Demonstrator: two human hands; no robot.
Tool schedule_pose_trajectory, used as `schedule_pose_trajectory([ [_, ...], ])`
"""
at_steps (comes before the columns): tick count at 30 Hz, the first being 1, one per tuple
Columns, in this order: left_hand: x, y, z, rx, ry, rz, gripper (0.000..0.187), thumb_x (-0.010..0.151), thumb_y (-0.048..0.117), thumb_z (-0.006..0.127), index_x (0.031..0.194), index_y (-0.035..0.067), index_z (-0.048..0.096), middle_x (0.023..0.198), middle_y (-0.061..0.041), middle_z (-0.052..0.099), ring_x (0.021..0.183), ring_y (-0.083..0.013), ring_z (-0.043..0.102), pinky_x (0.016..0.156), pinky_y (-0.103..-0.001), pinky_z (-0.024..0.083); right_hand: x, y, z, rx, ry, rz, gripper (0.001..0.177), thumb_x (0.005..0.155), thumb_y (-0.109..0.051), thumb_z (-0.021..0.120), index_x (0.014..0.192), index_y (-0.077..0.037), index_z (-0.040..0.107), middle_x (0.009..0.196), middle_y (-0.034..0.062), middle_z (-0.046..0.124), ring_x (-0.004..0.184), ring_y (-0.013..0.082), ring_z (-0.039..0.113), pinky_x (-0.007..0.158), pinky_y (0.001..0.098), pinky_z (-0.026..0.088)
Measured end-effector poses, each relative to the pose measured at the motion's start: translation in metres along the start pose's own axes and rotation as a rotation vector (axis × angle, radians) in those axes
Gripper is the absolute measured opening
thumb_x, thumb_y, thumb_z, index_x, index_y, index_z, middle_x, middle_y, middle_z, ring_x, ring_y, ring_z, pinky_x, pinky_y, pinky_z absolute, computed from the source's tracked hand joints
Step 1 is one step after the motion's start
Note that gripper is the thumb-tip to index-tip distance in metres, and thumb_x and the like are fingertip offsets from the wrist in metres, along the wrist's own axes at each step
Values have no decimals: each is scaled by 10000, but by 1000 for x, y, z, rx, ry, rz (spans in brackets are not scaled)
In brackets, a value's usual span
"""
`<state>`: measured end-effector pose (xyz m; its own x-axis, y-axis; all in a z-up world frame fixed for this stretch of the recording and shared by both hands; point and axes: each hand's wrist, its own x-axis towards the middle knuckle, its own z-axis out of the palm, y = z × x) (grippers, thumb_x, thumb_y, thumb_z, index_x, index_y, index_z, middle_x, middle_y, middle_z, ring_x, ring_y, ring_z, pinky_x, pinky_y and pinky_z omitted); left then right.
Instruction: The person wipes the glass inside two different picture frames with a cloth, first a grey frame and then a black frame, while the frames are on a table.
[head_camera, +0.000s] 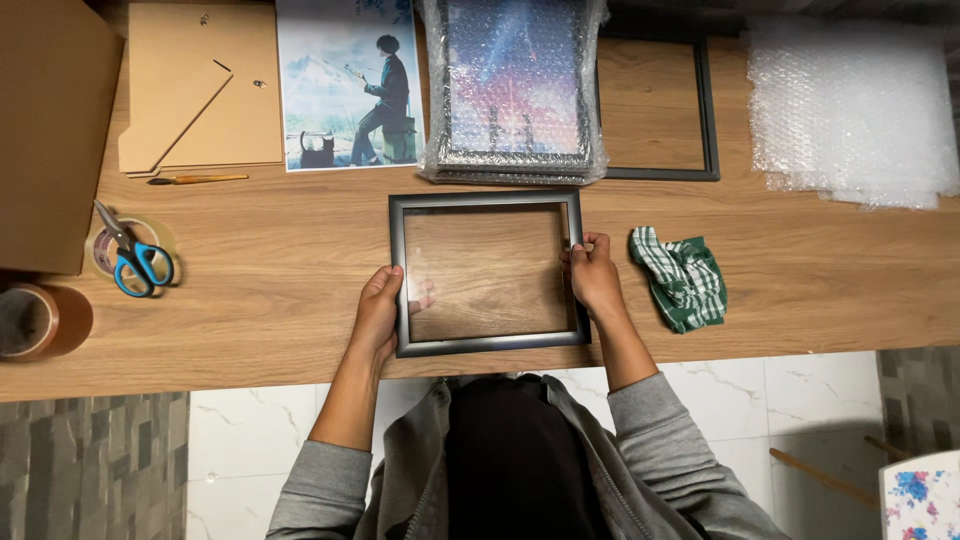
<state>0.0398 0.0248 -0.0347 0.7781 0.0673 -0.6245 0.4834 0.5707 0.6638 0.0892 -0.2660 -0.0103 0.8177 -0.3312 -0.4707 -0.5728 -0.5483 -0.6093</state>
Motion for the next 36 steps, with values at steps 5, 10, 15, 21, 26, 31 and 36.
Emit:
schedule_pose_trajectory([
  [5,6,-8,-6,-61,-20,-5,195,952,197,456,1011,18,507,828,-104,575,917,-345,642,755,-484,533,-6,-7,1,-9,12,-8,269,916,-245,409,1162,-149,456,926,151,666,907,318,630,753,420,468],
  [10,7,-8,-9,-59,-51,-14,252,955,219,447,1088,7,468,939,-121,492,990,-390,601,797,-513,512,-13,-16,1,14,38,-11,266,904,-223,426,1143,-120,480,910,124,681,851,265,658,719,385,503],
  [15,10,-11,-11,-74,-63,-15,248,957,217,446,1090,9,465,936,-113,471,992,-396,597,809,-529,500,-4,-3,0,-15,59,-12,258,912,-239,446,1139,-127,497,954,178,650,921,326,628,738,426,494],
  [21,8,-7,-10,-68,-59,-15,228,957,203,440,1066,5,471,911,-101,469,973,-387,609,796,-530,507,14,14,6,74,55,-29,253,908,-209,457,1116,-88,535,945,145,657,872,273,637,709,381,504],
  [26,1,3,-2,-35,-52,-3,210,955,195,447,1029,1,477,900,-97,486,953,-380,620,787,-538,510,41,45,11,27,41,-90,248,909,-221,482,1092,-93,589,963,143,639,925,296,603,736,409,479],
  [31,-9,13,8,2,-33,14,201,947,192,471,1020,6,482,881,-87,486,943,-366,627,793,-533,507,48,56,18,-91,80,-301,241,875,-159,528,1052,-8,590,927,218,603,942,394,584,796,470,471],
  [36,-13,13,10,11,-10,21,199,948,179,469,1023,-4,484,878,-87,490,937,-372,628,793,-537,508,26,40,18,-112,155,-403,219,883,-134,518,1043,-6,594,898,192,572,927,388,576,803,451,470],
])
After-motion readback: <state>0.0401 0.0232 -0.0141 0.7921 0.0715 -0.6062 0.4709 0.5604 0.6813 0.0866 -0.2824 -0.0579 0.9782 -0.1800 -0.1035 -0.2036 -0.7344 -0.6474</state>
